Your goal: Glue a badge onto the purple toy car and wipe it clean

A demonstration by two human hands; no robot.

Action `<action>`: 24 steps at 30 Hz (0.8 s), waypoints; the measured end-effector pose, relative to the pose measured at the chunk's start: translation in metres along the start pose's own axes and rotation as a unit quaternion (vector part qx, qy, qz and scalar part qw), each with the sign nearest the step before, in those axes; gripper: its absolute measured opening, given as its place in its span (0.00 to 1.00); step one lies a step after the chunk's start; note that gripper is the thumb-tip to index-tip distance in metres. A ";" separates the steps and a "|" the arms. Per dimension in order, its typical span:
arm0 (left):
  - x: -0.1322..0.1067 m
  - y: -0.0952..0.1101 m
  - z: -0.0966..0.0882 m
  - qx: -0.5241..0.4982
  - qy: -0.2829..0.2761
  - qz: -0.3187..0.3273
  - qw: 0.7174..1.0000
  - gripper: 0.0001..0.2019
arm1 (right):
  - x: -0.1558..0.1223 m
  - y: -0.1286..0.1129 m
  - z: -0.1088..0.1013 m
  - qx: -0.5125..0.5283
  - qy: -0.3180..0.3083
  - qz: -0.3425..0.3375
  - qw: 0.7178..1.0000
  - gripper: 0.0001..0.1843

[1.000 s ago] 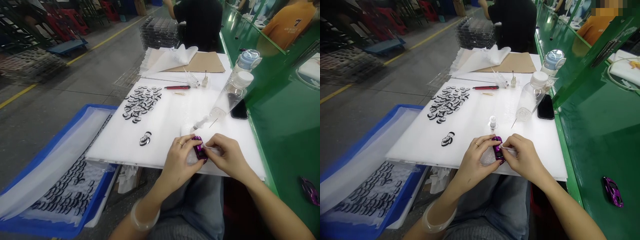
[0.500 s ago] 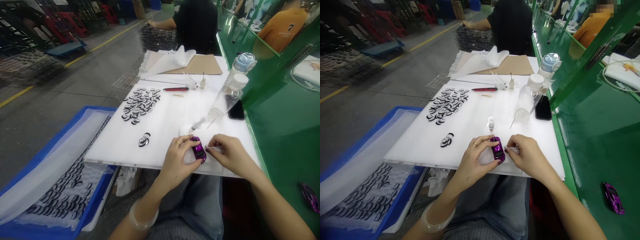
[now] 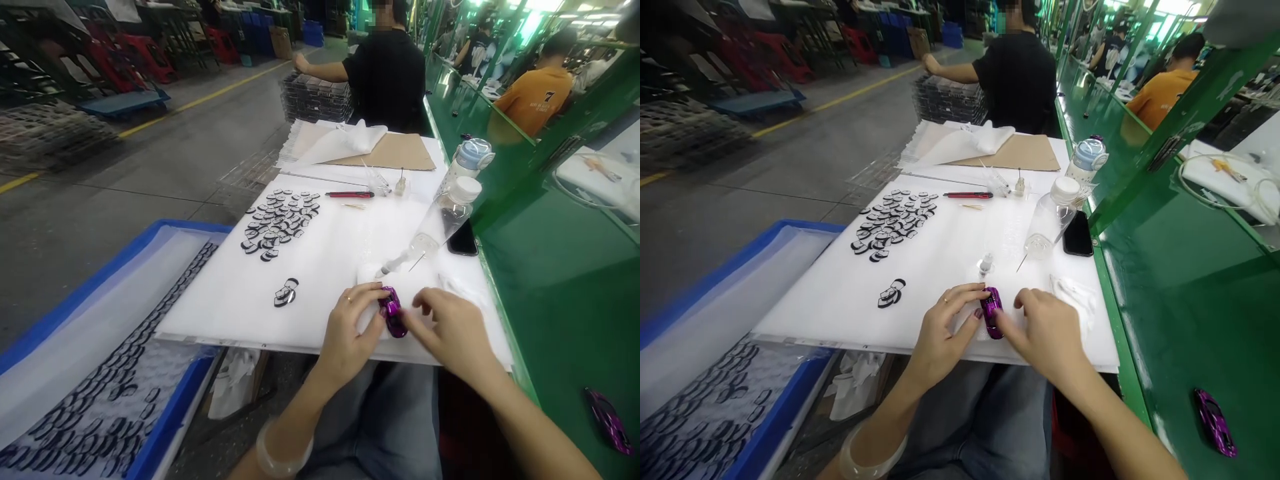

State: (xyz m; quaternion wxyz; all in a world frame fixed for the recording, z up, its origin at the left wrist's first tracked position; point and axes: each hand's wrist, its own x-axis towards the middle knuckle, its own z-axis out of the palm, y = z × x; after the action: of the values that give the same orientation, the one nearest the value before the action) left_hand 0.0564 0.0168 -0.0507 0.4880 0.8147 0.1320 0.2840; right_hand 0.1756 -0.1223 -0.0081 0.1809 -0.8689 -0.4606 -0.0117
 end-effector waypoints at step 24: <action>-0.016 -0.024 0.008 0.139 0.098 0.181 0.969 0.05 | -0.258 0.137 -0.028 -0.198 0.084 0.565 0.797 0.32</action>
State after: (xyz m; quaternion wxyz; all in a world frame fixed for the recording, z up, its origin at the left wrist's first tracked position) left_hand 0.0501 0.0154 -0.0801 0.2950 0.8530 0.0676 0.4252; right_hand 0.1418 -0.4068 -0.0716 0.0174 -0.9873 0.1412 -0.0708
